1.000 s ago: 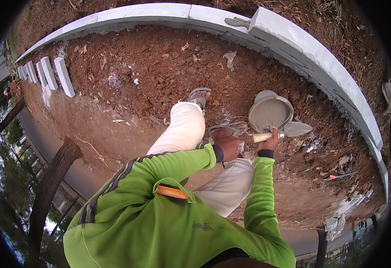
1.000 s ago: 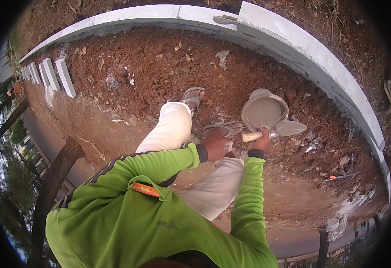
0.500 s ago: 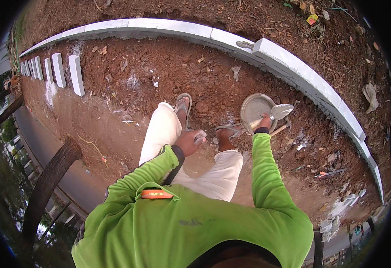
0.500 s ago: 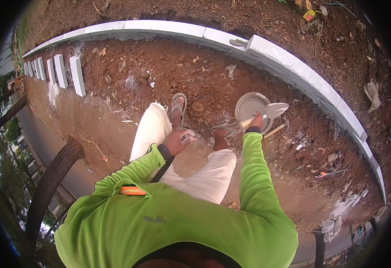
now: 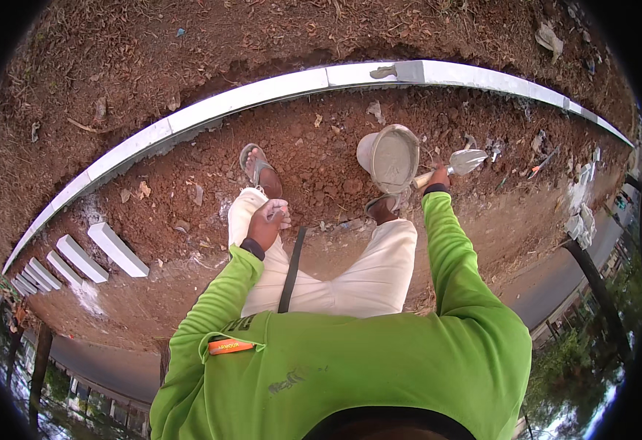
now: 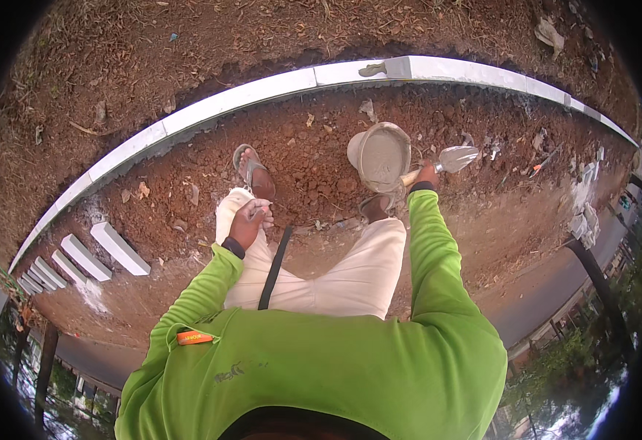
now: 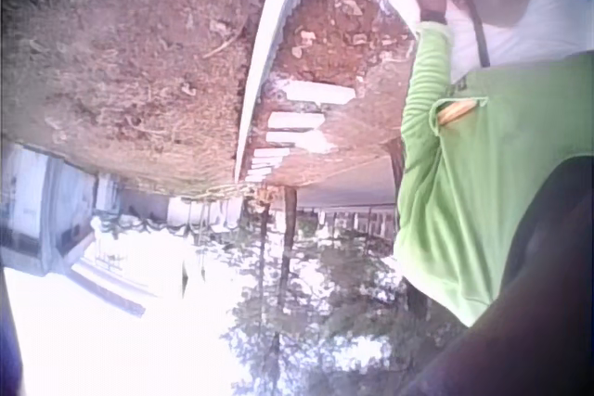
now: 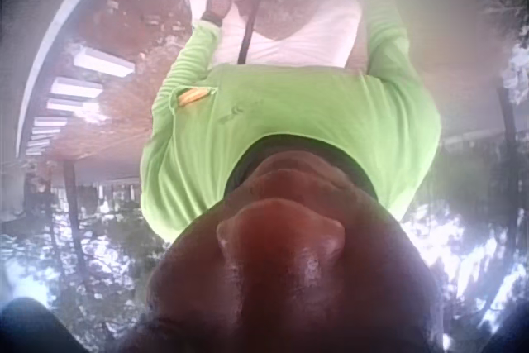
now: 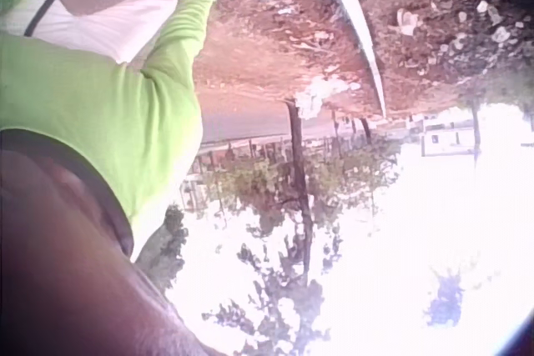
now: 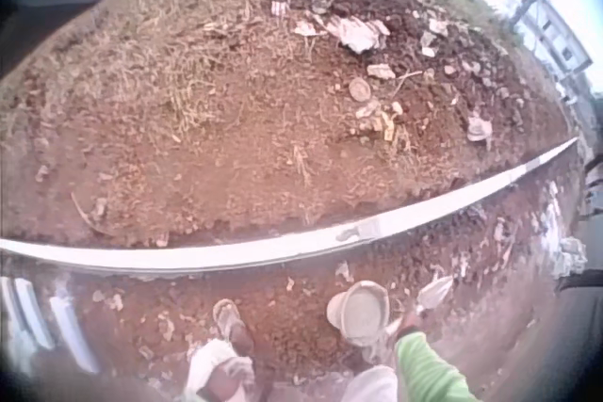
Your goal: The person builds a wall using concrete blocks. They spread mortar onto a foundation with a trowel, position a block by hand, tap the block with a hammer to align it, and apply mortar to the top of the block.
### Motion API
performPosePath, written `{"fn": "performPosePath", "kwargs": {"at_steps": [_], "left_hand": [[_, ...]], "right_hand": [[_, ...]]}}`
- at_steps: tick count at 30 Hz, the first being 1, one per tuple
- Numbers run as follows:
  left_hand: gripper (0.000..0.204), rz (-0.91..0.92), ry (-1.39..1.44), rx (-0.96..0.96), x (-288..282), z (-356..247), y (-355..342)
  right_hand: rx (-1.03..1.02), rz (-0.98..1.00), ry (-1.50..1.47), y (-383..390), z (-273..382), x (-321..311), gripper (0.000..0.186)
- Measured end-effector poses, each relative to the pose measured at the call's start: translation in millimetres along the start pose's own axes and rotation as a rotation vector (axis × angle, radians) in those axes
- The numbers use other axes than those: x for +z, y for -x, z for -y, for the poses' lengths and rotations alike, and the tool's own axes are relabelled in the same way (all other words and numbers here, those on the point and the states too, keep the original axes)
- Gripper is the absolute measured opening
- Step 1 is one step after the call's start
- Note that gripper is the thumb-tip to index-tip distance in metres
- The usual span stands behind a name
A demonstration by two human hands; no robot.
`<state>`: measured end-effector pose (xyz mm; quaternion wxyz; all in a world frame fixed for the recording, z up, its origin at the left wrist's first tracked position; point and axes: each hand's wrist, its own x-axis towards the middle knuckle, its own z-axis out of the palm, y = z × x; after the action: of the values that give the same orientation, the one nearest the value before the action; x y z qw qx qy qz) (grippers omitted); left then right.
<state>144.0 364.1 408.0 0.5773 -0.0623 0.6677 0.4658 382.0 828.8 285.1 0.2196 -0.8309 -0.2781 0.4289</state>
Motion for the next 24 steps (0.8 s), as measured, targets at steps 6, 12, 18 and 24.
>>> {"fn": "performPosePath", "kwargs": {"at_steps": [6, 12, 18, 24], "left_hand": [[0.025, 0.105, 0.168, -0.18, -76.9, -8.3, 12.2], [0.03, 0.143, 0.159, -0.209, -103.6, -26.2, 5.4], [0.032, 0.324, -0.396, 0.006, -44.4, -67.1, -42.8], [0.035, 0.441, -0.784, 0.216, 12.5, -55.8, -193.1]], "right_hand": [[-0.135, -0.109, 0.139, -16.4, -70.1, 25.8, 0.051], [-0.128, -0.033, -0.033, 26.1, -120.4, 117.8, 0.039], [-0.081, 0.166, -0.272, 40.6, -125.7, 154.2, 0.028], [-0.136, 0.392, -0.455, 69.9, -130.4, 160.2, 0.024]]}}
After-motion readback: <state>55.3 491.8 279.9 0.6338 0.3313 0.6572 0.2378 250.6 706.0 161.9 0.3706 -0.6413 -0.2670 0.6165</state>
